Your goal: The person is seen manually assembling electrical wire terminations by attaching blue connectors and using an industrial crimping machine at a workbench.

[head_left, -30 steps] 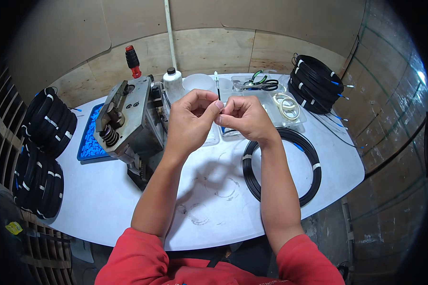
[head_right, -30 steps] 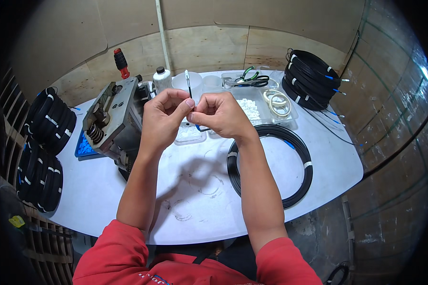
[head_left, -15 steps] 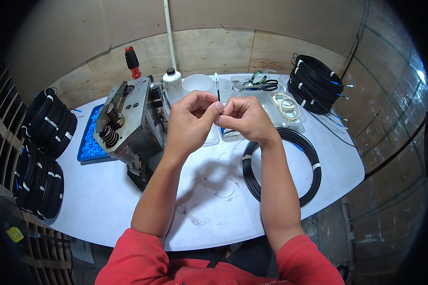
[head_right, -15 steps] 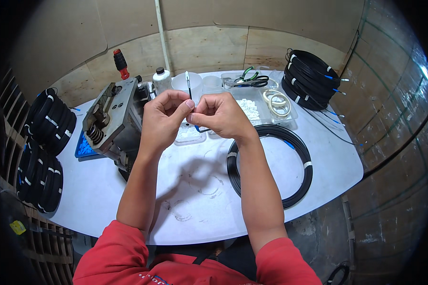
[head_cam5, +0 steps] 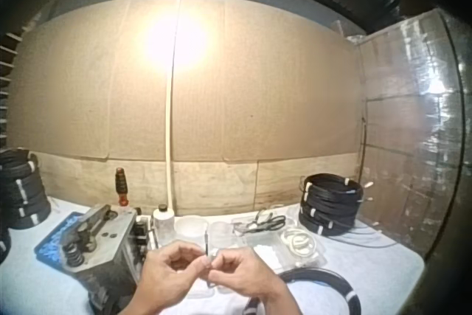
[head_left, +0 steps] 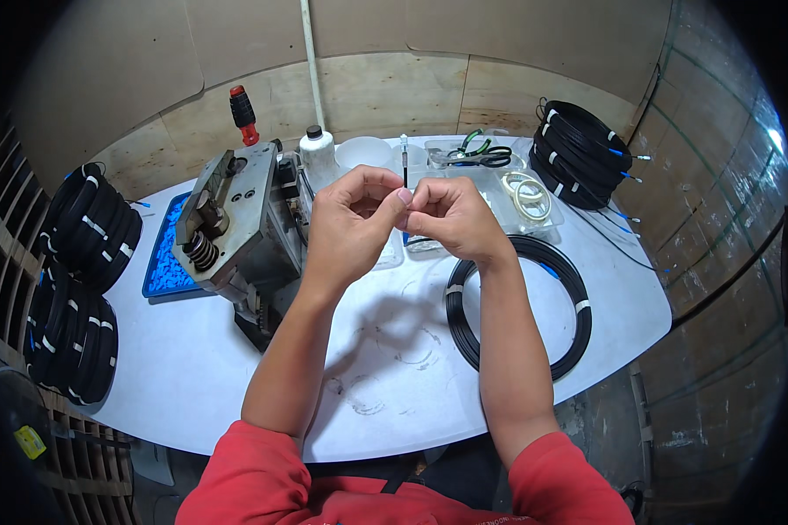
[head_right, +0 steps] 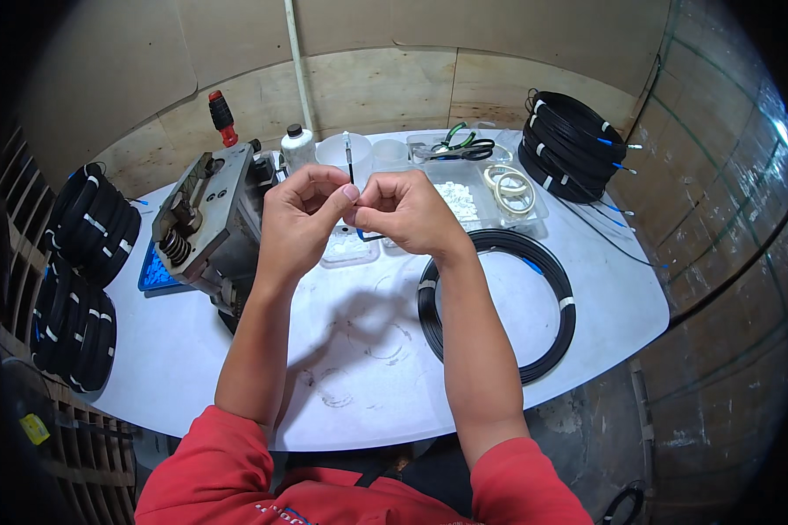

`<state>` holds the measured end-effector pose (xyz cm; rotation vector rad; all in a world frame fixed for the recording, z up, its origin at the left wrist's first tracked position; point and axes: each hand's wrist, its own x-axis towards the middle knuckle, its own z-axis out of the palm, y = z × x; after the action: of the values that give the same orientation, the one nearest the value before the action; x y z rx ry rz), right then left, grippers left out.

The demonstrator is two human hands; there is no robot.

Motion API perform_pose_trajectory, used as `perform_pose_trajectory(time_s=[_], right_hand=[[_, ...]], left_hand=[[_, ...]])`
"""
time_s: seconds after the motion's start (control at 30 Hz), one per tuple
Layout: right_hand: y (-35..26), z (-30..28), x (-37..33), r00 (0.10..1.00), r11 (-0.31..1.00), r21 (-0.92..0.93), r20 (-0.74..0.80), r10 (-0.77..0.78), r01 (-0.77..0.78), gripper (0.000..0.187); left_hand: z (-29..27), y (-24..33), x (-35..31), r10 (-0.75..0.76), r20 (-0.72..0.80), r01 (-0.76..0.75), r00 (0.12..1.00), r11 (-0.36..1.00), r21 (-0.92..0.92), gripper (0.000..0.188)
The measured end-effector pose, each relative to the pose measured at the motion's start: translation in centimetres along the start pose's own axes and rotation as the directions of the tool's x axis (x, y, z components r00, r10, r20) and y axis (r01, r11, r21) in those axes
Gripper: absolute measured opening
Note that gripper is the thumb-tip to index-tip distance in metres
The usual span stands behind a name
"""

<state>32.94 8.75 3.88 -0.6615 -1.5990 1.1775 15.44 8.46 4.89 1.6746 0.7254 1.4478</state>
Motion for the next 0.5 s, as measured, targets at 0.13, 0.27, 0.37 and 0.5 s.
perform_pose_trajectory(time_s=[0.13,0.27,0.37,0.5], right_hand=[[0.19,-0.25,0.03,1.0,1.0,-0.028,-0.014,-0.01,0.009,0.018],[0.19,0.08,0.13,1.0,0.999,-0.037,-0.028,-0.014,0.013,0.019],[0.4,0.07,0.16,0.999,0.999,-0.04,-0.041,-0.03,0.028,0.019],[0.77,0.15,0.24,0.997,0.995,-0.095,-0.064,-0.046,0.04,0.019]], left_hand=[[0.2,0.23,-0.05,0.009,0.003,-0.009,1.0,1.0,-0.022,0.013],[0.07,-0.04,-0.03,0.013,-0.002,-0.013,1.0,1.0,-0.006,0.014],[0.11,-0.04,0.0,0.015,-0.004,-0.015,1.0,1.0,-0.007,0.014],[0.16,0.07,0.0,0.017,-0.014,-0.016,1.0,1.0,0.018,0.015]])
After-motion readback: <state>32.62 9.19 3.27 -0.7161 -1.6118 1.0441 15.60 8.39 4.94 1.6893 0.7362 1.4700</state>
